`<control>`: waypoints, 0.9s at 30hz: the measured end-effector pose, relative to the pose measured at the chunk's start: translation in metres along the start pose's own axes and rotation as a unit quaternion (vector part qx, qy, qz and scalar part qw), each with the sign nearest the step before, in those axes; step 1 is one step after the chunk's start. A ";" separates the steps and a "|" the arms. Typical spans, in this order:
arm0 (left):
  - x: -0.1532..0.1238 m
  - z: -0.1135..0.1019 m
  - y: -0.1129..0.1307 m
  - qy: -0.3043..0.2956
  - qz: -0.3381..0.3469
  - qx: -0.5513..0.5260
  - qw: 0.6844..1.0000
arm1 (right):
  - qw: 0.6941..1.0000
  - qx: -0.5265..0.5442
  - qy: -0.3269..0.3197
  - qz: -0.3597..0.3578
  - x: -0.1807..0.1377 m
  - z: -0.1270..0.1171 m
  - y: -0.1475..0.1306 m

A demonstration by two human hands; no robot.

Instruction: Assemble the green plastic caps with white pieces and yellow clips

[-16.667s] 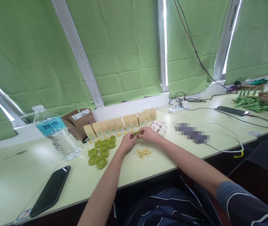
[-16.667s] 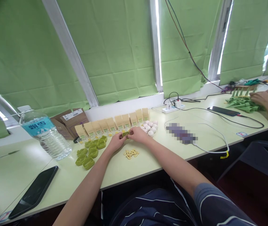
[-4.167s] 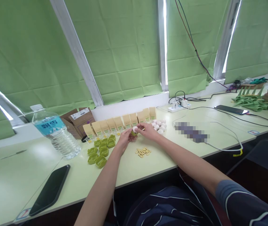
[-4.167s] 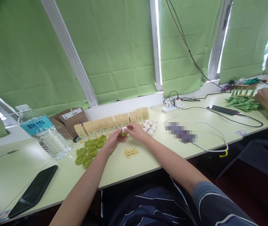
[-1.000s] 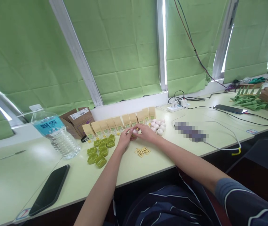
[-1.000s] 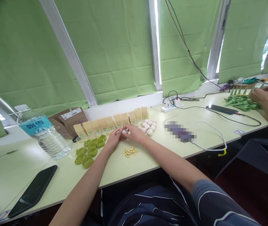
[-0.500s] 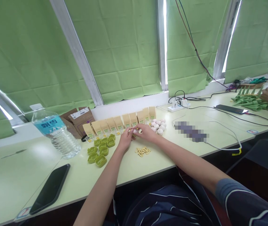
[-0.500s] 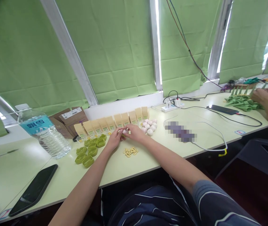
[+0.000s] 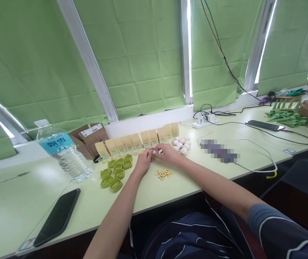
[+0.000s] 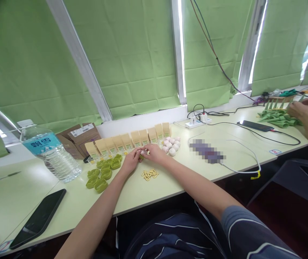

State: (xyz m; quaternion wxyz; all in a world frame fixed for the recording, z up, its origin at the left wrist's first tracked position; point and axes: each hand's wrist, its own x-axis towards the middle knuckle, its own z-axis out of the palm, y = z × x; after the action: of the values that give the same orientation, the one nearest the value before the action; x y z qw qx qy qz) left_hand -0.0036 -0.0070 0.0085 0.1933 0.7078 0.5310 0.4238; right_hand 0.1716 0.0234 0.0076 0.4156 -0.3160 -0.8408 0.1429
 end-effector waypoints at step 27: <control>0.004 0.003 -0.009 -0.018 -0.048 -0.079 0.996 | 1.000 -0.015 0.002 -0.024 -0.001 0.001 -0.005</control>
State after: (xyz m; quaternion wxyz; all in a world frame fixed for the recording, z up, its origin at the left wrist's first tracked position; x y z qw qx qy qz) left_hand -0.0063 0.0002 0.0016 0.2780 0.6719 0.5255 0.4418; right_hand 0.1689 0.0187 0.0088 0.4156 -0.3024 -0.8494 0.1196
